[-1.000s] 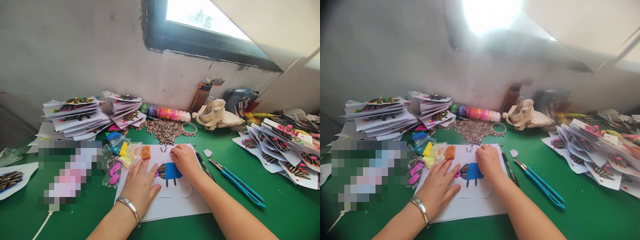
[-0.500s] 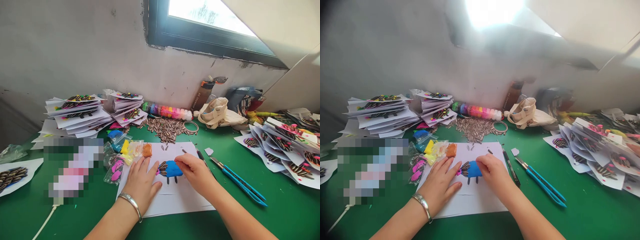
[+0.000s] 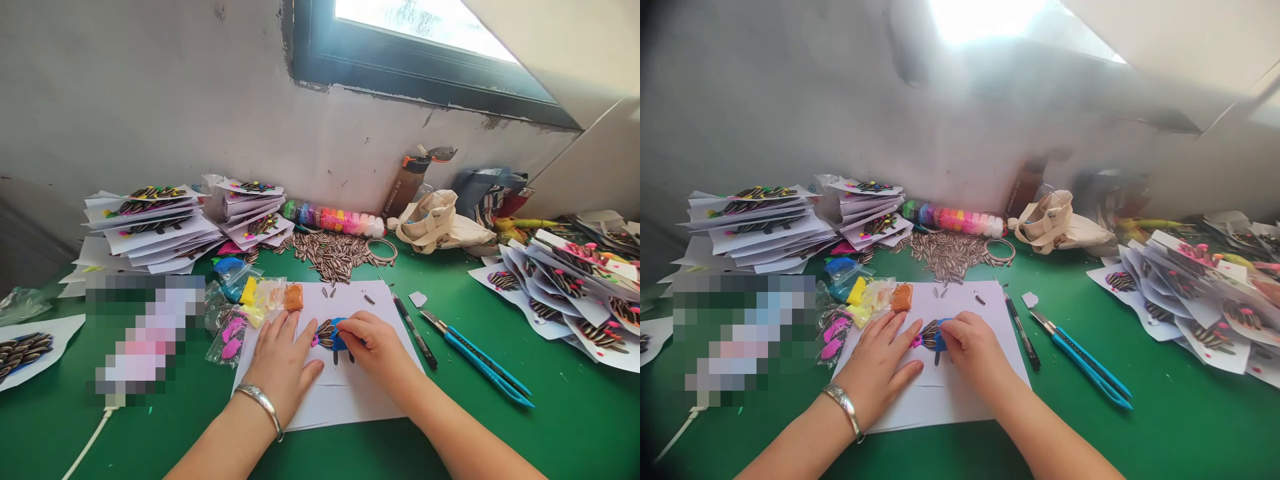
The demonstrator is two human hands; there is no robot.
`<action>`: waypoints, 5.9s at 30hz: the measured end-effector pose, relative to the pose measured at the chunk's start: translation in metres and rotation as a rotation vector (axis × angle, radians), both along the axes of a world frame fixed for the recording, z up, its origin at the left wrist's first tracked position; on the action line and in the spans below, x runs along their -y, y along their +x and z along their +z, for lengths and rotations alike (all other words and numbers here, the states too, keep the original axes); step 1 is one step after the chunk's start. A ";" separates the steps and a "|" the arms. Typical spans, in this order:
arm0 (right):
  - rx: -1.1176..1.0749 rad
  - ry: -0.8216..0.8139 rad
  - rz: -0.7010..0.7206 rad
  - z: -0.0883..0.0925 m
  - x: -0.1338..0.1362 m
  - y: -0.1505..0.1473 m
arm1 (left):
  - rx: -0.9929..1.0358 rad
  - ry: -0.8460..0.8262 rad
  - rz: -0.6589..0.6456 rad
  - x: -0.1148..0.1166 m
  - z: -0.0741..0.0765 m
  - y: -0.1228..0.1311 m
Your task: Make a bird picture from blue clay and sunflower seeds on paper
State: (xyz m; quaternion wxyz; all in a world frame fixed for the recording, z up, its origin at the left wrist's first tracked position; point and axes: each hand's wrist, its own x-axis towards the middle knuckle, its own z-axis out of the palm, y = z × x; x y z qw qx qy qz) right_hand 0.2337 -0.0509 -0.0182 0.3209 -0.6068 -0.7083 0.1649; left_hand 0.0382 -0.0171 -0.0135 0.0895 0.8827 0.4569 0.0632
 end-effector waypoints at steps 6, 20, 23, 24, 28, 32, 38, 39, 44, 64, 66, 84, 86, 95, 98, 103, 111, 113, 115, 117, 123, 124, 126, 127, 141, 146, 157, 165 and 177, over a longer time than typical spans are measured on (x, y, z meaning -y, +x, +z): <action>-0.013 0.025 -0.057 0.002 0.000 -0.003 | -0.023 -0.011 0.000 0.000 0.003 0.001; 0.132 0.054 0.022 -0.005 0.001 -0.005 | 0.004 -0.014 0.006 0.001 0.001 0.001; 0.138 0.069 0.021 -0.007 0.001 -0.005 | 0.012 -0.004 0.011 0.001 0.001 0.001; 0.137 0.073 0.021 -0.008 0.000 -0.005 | 0.016 0.001 0.012 0.002 0.001 0.001; 0.136 0.095 0.021 -0.009 0.000 -0.008 | 0.012 0.012 0.011 0.001 0.000 0.001; 0.113 0.098 0.019 -0.010 -0.001 -0.014 | 0.000 0.005 0.014 0.001 0.000 0.001; 0.103 0.046 0.005 -0.009 0.002 -0.011 | 0.012 0.014 0.001 0.001 0.000 0.000; 0.108 0.040 -0.008 -0.008 0.003 -0.009 | 0.023 0.019 0.003 0.001 0.000 0.000; 0.180 0.038 -0.035 -0.008 0.005 -0.001 | 0.056 0.015 0.015 0.001 -0.003 0.000; 0.217 0.028 -0.069 0.000 -0.015 0.011 | -0.033 -0.045 0.011 0.000 0.008 0.002; 0.293 0.032 -0.070 0.005 -0.030 0.014 | -0.039 -0.080 0.016 0.000 0.011 0.002; 0.319 0.085 -0.119 0.016 -0.046 0.014 | -0.011 -0.098 0.032 0.000 0.010 0.003; 0.070 0.048 -0.101 0.020 -0.025 0.020 | 0.002 -0.081 0.028 0.000 0.008 0.003; -0.094 -0.180 0.006 0.020 0.012 0.007 | 0.006 -0.051 0.025 -0.001 0.004 0.002; -0.060 -0.147 0.047 0.018 0.011 0.003 | 0.010 -0.039 0.020 0.000 0.003 0.001; -0.055 -0.112 0.083 0.010 0.012 0.004 | 0.002 -0.048 0.017 0.000 0.003 0.001; 0.015 -0.081 0.088 0.007 0.012 0.002 | 0.005 -0.045 0.013 -0.002 0.005 0.001; 0.026 -0.066 0.088 0.008 0.012 0.001 | 0.005 -0.039 0.012 -0.002 0.005 0.001; 0.034 -0.052 0.082 0.008 0.013 0.001 | 0.005 -0.032 0.011 -0.003 0.004 0.000; 0.043 -0.044 0.068 0.008 0.013 0.000 | 0.010 -0.030 0.010 -0.003 0.003 0.000; 0.038 -0.017 0.069 0.011 0.013 -0.001 | 0.098 0.026 0.009 -0.005 -0.004 -0.002; 0.039 -0.015 0.076 0.011 0.013 -0.001 | 0.099 0.026 0.012 -0.005 -0.004 -0.002; 0.048 -0.026 0.080 0.011 0.013 0.000 | 0.083 0.020 0.017 -0.004 -0.003 -0.002; 0.055 -0.036 0.079 0.011 0.013 0.000 | 0.072 0.018 0.016 -0.004 -0.003 -0.002; 0.055 0.007 0.090 0.012 0.012 0.000 | 0.013 0.044 -0.017 -0.002 -0.002 -0.001; 0.065 0.008 0.086 0.011 0.013 0.000 | 0.034 0.064 -0.018 -0.003 -0.005 -0.002; 0.028 -0.014 0.096 0.011 0.014 0.000 | 0.030 0.062 -0.023 -0.003 -0.005 -0.003; 0.055 -0.039 0.090 0.007 0.014 -0.001 | 0.048 0.037 -0.004 -0.002 -0.002 -0.001; 0.066 0.022 0.109 0.001 0.009 -0.007 | 0.012 -0.001 0.005 -0.001 0.001 0.001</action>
